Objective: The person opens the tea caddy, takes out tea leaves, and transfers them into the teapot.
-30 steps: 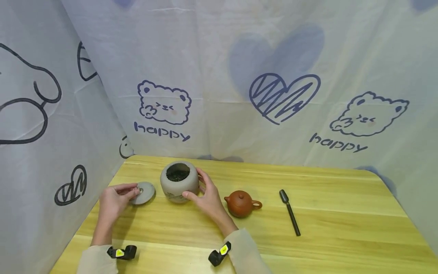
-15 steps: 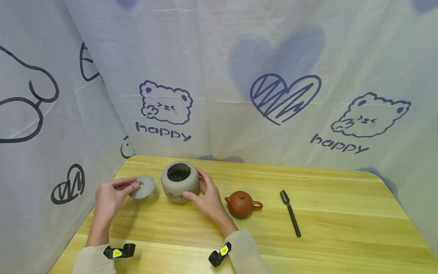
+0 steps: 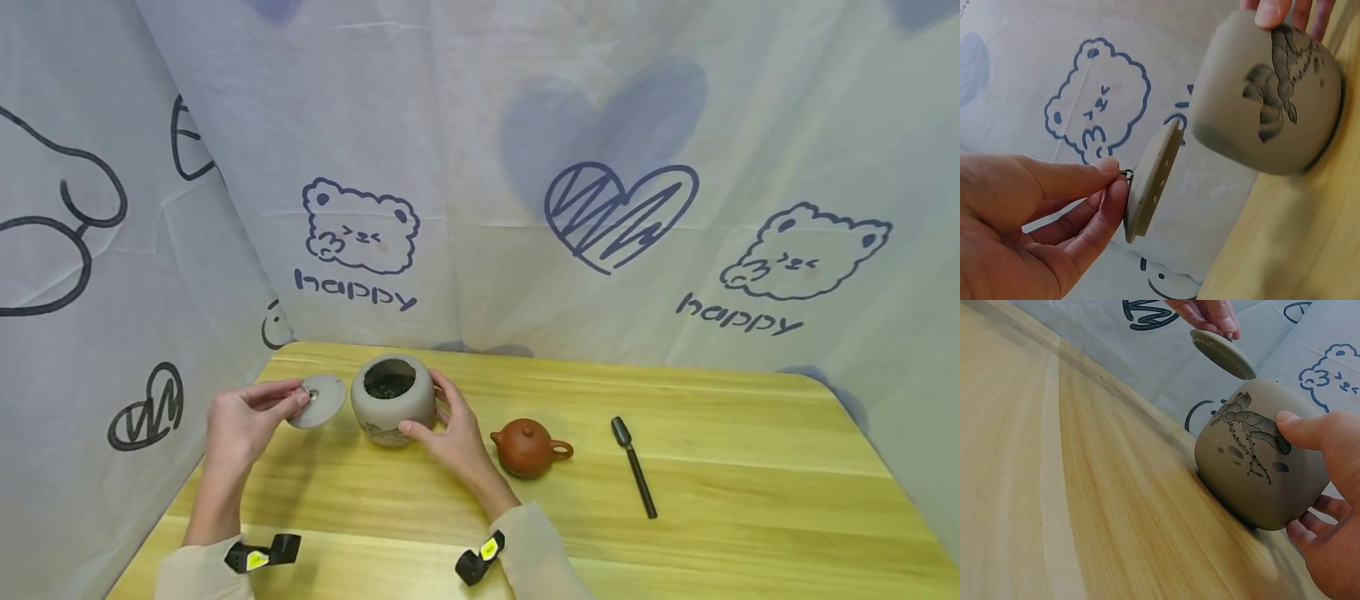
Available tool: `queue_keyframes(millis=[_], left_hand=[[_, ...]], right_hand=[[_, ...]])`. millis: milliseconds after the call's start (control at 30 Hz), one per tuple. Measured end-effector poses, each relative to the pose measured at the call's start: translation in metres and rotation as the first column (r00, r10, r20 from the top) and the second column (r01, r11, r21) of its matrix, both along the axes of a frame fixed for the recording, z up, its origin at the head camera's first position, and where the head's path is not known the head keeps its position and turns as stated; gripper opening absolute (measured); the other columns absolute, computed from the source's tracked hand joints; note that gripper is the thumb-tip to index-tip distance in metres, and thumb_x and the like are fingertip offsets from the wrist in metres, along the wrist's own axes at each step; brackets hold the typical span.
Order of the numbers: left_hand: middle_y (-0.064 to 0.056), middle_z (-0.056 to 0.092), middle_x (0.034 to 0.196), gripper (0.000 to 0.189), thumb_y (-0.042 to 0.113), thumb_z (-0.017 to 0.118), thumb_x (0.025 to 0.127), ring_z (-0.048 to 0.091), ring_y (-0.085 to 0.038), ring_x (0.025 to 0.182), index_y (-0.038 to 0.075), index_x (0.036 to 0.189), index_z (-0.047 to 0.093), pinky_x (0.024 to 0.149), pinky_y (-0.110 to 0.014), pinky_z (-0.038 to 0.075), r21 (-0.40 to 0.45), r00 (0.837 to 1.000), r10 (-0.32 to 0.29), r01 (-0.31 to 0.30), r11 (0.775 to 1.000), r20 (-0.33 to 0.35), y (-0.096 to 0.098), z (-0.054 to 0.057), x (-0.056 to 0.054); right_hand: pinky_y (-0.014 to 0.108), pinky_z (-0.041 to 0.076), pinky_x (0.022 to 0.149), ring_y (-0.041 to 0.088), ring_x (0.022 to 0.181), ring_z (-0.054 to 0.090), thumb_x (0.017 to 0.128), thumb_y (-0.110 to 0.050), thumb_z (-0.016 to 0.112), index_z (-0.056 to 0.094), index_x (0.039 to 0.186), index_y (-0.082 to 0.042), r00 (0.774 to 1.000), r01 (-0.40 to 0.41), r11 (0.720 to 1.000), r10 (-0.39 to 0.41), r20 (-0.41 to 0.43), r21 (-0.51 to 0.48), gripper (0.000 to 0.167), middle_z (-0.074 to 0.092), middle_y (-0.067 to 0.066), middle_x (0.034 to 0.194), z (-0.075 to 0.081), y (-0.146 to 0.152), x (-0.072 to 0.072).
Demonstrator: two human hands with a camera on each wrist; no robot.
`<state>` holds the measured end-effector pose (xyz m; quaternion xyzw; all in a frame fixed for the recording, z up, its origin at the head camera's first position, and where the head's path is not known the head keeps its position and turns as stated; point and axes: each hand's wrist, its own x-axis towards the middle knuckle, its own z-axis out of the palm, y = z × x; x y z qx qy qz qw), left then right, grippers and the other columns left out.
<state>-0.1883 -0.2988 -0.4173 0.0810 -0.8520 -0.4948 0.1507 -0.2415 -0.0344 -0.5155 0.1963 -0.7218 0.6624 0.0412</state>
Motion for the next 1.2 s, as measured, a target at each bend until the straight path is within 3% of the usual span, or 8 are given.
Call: queue_keyframes(millis=[167, 500, 700, 1033, 1200], left_hand=[[-0.014, 0.077, 0.101, 0.031, 0.012, 0.081, 0.091, 0.067, 0.007, 0.075, -0.004, 0.116, 0.075, 0.07, -0.011, 0.055, 0.015, 1.0, 0.004, -0.004, 1.0, -0.012, 0.009, 0.005, -0.001], [-0.018, 0.077, 0.101, 0.026, 0.009, 0.079, 0.091, 0.067, 0.006, 0.073, -0.004, 0.113, 0.077, 0.067, -0.011, 0.055, 0.041, 0.998, 0.042, -0.039, 0.998, -0.052, 0.031, 0.006, -0.003], [-0.02, 0.076, 0.101, 0.023, 0.008, 0.079, 0.091, 0.067, 0.007, 0.071, -0.003, 0.111, 0.078, 0.066, -0.012, 0.056, 0.027, 0.996, 0.036, -0.034, 0.999, -0.076, 0.039, 0.007, -0.002], [-0.021, 0.076, 0.101, 0.021, 0.004, 0.078, 0.091, 0.07, 0.003, 0.074, -0.006, 0.109, 0.078, 0.066, -0.013, 0.057, -0.007, 0.997, -0.044, 0.043, 0.999, -0.068, 0.05, 0.014, -0.018], [-0.018, 0.077, 0.099, 0.02, 0.007, 0.08, 0.09, 0.072, -0.006, 0.079, -0.003, 0.107, 0.079, 0.065, -0.012, 0.055, -0.051, 0.996, -0.057, 0.054, 0.997, -0.062, 0.055, 0.016, -0.026]], right_hand=[[0.052, 0.041, 0.115, 0.029, 0.144, 0.041, 0.088, -0.011, 0.084, 0.037, 0.158, -0.014, 1.0, 0.0, 1.0, 0.0, 0.009, 0.01, 0.085, 0.041, 0.005, 0.159, 0.005, 0.0, 0.003], [0.06, 0.039, 0.113, 0.041, 0.143, 0.04, 0.09, -0.005, 0.08, 0.037, 0.156, 0.0, 1.0, -0.023, 1.0, 0.023, 0.016, 0.015, 0.079, 0.04, 0.019, 0.158, 0.041, 0.007, 0.023], [0.061, 0.04, 0.112, 0.042, 0.141, 0.041, 0.09, -0.005, 0.079, 0.037, 0.156, 0.002, 1.0, -0.027, 1.0, 0.027, 0.0, 0.003, 0.078, 0.041, 0.021, 0.157, 0.038, 0.004, 0.023], [0.059, 0.039, 0.114, 0.04, 0.143, 0.04, 0.089, -0.004, 0.08, 0.037, 0.157, -0.003, 1.0, -0.026, 1.0, 0.026, 0.014, 0.003, 0.08, 0.039, 0.018, 0.159, 0.038, 0.006, 0.021], [0.059, 0.039, 0.114, 0.038, 0.143, 0.041, 0.089, -0.006, 0.081, 0.036, 0.157, -0.005, 1.0, -0.018, 1.0, 0.018, 0.014, 0.009, 0.082, 0.04, 0.016, 0.159, 0.025, 0.003, 0.013]])
